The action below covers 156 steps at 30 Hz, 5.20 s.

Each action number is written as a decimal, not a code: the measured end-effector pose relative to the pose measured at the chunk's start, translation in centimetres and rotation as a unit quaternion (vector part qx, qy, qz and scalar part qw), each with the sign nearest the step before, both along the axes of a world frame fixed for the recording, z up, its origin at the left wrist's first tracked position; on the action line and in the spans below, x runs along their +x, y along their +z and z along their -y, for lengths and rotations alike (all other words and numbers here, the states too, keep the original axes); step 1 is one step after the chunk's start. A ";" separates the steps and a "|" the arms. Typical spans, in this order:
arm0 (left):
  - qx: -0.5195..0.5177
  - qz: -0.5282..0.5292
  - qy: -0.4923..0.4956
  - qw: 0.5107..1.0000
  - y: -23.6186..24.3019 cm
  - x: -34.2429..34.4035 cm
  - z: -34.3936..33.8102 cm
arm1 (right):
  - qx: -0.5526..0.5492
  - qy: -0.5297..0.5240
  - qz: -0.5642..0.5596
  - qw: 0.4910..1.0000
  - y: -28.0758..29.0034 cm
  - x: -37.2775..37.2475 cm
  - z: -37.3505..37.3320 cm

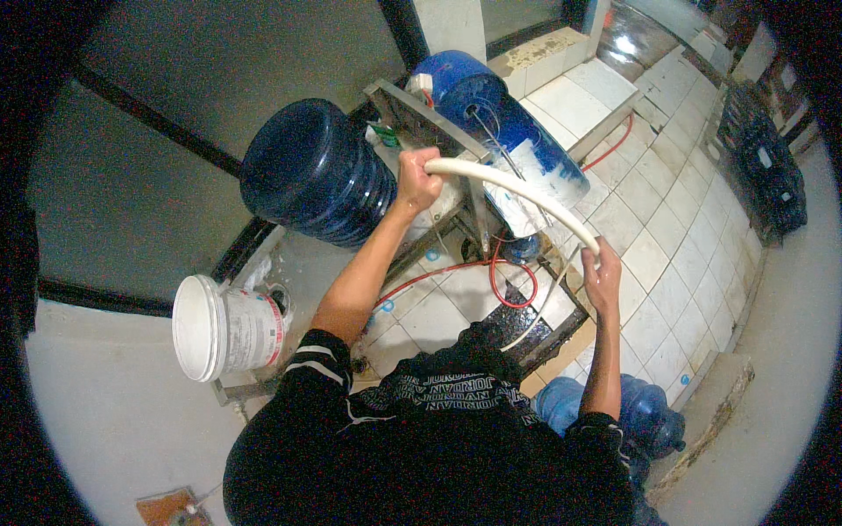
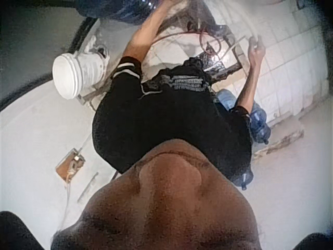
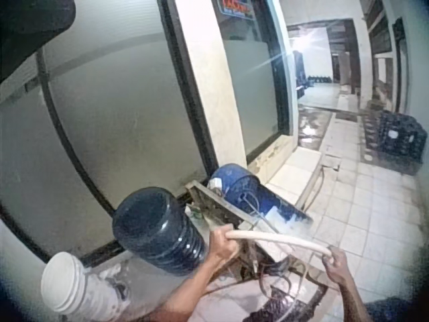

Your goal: The person cleans the exterior of a blue plastic water jug with a soapy sponge and then fills it with water from a hose at a filling station.

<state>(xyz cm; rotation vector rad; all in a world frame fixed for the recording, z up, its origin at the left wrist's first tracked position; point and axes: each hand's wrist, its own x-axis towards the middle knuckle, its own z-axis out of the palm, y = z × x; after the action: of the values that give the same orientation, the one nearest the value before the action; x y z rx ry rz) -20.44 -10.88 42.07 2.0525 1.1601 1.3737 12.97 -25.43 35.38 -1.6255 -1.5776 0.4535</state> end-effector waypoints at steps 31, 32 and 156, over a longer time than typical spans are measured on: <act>-0.049 0.297 0.445 0.843 -6.9 -35.0 14.1 | -0.150 0.200 -0.207 0.946 -9.8 -35.8 -26.4; -0.067 0.299 0.443 0.842 -7.5 -35.8 13.8 | -0.159 0.212 -0.262 0.928 -11.5 -35.5 -27.5; 0.048 -0.066 -0.098 0.992 0.2 -2.2 -8.3 | 0.089 0.065 0.273 0.956 9.5 -19.0 -14.5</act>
<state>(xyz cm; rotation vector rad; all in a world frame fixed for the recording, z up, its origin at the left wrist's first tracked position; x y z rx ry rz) -22.62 -2.60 42.27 2.2876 0.9308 1.2368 -6.04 -10.92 44.92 -1.5907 -2.0715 -0.0894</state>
